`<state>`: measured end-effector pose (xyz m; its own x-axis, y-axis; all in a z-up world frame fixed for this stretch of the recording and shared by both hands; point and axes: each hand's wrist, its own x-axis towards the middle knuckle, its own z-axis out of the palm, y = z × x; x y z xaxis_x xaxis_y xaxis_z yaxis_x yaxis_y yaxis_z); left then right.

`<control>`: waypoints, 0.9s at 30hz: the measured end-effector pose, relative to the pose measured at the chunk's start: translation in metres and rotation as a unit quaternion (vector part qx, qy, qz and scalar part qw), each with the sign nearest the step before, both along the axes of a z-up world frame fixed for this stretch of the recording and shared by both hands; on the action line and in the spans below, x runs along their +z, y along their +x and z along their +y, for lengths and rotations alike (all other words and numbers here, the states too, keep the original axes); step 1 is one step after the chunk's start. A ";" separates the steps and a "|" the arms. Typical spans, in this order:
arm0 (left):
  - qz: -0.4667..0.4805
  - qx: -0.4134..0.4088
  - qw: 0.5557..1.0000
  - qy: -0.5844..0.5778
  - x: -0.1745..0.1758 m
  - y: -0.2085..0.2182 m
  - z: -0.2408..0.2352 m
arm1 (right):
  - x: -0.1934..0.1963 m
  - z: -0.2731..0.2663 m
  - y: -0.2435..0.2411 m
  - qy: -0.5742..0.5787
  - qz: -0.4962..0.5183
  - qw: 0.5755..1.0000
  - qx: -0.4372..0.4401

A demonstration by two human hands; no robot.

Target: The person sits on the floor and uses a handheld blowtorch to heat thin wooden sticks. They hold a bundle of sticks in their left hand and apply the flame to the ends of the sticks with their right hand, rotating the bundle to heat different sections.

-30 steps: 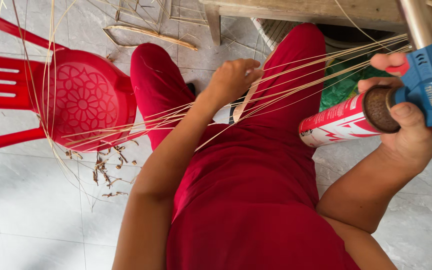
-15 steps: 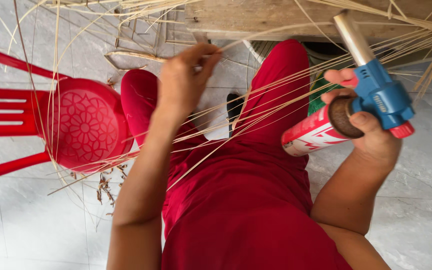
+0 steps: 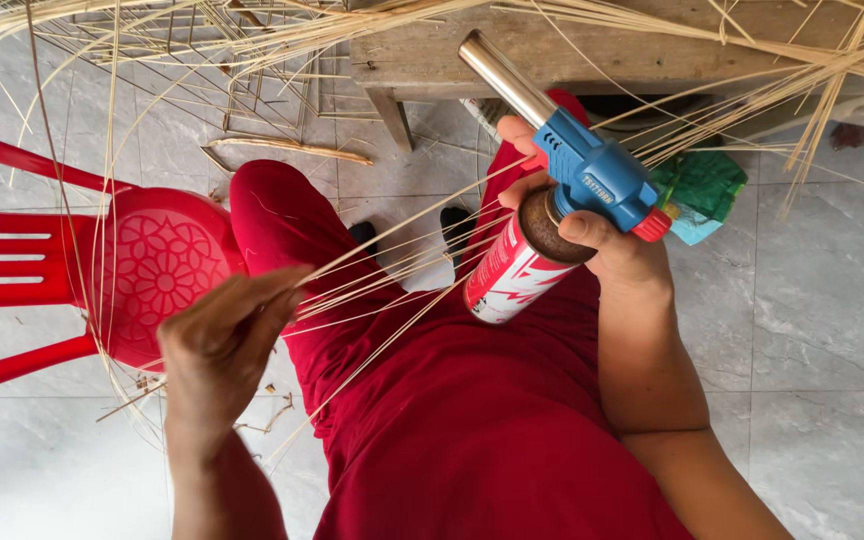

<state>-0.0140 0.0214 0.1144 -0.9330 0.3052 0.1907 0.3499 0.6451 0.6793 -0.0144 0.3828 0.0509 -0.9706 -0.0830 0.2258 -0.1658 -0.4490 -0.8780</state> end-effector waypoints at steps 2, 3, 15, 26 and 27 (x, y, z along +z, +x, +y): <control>-0.036 0.016 0.998 0.044 -0.010 0.021 -0.031 | 0.001 0.002 -0.003 0.004 0.005 1.000 -0.013; -0.055 0.024 0.996 0.065 -0.016 0.033 -0.049 | 0.001 0.005 -0.002 0.007 -0.002 1.000 -0.020; -0.252 0.241 0.935 -0.061 -0.099 0.142 -0.254 | -0.003 0.003 -0.002 0.017 -0.012 1.000 0.008; -0.041 0.165 0.985 0.005 0.004 0.077 -0.083 | 0.001 -0.050 -0.018 0.047 0.011 0.987 0.155; -0.011 0.087 0.995 0.053 -0.001 0.057 -0.053 | 0.001 -0.056 -0.019 0.045 0.015 0.985 0.164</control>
